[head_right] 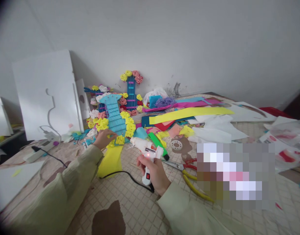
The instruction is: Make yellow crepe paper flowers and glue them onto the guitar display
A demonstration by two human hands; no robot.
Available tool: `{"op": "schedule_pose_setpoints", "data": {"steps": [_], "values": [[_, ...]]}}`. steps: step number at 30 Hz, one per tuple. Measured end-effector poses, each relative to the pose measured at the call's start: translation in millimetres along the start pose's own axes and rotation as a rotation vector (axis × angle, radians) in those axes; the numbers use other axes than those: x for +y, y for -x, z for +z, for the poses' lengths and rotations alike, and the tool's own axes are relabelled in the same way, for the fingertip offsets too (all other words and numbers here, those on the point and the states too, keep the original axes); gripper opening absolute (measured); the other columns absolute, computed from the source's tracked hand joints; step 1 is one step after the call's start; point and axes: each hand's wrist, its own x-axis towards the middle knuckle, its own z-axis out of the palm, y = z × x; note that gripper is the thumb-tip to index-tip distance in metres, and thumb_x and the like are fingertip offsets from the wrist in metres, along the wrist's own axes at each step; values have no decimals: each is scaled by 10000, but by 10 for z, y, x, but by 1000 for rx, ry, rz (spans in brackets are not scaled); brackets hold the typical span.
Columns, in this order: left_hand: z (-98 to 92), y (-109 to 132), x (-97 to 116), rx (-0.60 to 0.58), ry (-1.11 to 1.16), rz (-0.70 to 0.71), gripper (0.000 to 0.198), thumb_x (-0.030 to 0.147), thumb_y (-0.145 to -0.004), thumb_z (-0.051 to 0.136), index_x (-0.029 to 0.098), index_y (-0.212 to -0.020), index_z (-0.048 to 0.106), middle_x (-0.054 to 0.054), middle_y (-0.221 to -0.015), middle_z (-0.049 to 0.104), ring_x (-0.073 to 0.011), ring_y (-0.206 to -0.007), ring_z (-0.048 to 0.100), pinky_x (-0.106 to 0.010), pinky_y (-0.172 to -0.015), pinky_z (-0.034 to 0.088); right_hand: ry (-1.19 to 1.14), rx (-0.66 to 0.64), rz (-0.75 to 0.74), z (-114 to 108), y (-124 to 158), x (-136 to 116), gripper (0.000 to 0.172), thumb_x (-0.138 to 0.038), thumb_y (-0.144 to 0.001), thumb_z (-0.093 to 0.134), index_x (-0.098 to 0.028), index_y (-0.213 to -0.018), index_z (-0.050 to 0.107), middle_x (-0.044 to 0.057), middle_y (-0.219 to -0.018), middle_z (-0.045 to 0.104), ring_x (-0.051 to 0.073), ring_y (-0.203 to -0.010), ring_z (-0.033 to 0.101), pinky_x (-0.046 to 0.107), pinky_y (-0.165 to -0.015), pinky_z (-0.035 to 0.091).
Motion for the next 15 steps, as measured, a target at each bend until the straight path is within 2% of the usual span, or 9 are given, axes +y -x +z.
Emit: {"op": "schedule_pose_setpoints", "data": {"steps": [3,7,11,15], "values": [[-68,33,-5,-5,75,62,235,290,-831,496,138,-994,569,-69,-1008,593,-173,-882,574,-375,-778,474,-11,5,-4,10,-1,-17,261,-335,-743,544,-129,-585,569,-22,-490,467,61,-402,369,223,-416,233],[-203,185,-9,4,174,136,193,301,-774,544,151,-763,664,-67,-831,644,-176,-826,585,-325,-796,454,-33,16,-8,21,5,-45,255,-341,-728,557,-127,-590,566,-7,-588,513,48,-403,375,219,-408,242],[-387,507,34,-22,255,175,194,345,-709,599,169,-712,680,-65,-813,636,-185,-799,588,-302,-745,462,-42,21,-6,24,6,-50,254,-333,-727,561,-122,-587,571,2,-604,528,46,-399,379,219,-405,237],[-614,904,176,-137,312,185,147,322,-672,648,183,-628,665,-35,-760,621,-166,-754,593,-275,-719,457,-54,28,-9,19,-9,-23,252,-331,-719,567,-123,-576,571,8,-615,548,47,-397,380,219,-405,246]]}}
